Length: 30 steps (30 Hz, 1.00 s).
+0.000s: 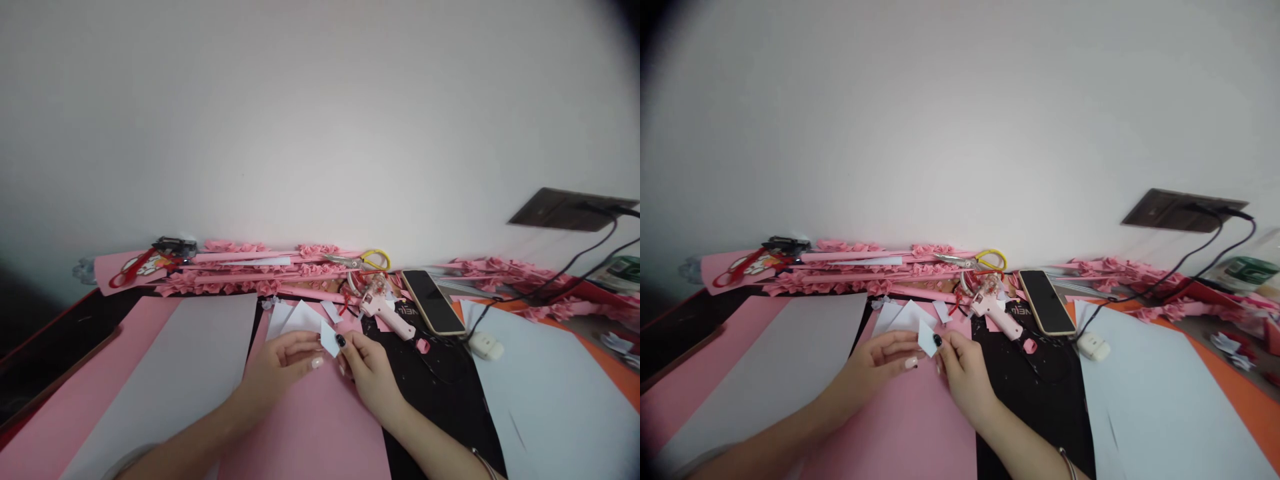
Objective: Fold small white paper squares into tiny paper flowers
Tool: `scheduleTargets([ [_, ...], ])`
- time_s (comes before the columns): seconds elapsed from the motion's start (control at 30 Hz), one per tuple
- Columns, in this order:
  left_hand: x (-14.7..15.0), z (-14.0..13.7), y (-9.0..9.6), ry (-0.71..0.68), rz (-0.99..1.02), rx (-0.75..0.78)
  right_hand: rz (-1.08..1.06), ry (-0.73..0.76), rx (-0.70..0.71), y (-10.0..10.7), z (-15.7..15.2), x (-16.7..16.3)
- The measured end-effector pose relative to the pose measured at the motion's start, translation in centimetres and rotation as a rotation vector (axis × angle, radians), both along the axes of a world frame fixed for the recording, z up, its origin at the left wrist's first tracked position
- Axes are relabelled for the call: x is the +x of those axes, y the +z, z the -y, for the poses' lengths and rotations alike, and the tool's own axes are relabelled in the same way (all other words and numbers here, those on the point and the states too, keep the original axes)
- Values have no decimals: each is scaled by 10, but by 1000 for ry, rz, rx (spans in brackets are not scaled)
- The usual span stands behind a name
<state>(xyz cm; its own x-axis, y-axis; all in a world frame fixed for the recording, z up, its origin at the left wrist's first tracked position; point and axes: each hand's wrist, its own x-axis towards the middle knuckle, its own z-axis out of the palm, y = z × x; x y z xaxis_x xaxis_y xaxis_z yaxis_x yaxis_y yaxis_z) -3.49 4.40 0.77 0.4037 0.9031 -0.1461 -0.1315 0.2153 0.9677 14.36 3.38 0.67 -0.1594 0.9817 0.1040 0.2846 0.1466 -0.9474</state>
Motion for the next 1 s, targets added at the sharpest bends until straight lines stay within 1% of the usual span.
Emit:
scheduleTargets([
  [0.03,1,1,2,-68,22,32,-15,23,-23,0,1,-1],
  [0.1,2,2,5,-148,4,101,-26,93,-56,0,2,-3],
  [0.17,2,3,7,-146,-54,145,-4,163,-61,0,3,-5],
  [0.23,2,2,7,-111,-101,147,35,207,-45,1,3,-6],
  [0.3,2,2,6,-77,-107,103,78,183,5,1,2,-5],
  [0.37,2,2,5,-56,-84,41,94,89,86,1,0,-3],
  [0.43,1,2,4,-67,-68,-11,72,7,152,2,-2,-2],
  [0.47,1,2,3,-88,-67,-33,56,-4,166,2,-2,-1],
  [0.6,1,4,3,-192,-61,-106,56,102,170,3,-2,0],
  [0.67,1,5,2,-212,-30,-132,79,140,184,4,-1,0],
  [0.8,1,5,1,-196,32,-195,102,114,240,4,-1,0],
  [0.9,0,5,0,-187,48,-192,116,112,330,3,-1,1],
  [1.0,0,4,1,-154,42,-176,137,157,428,4,-1,2],
])
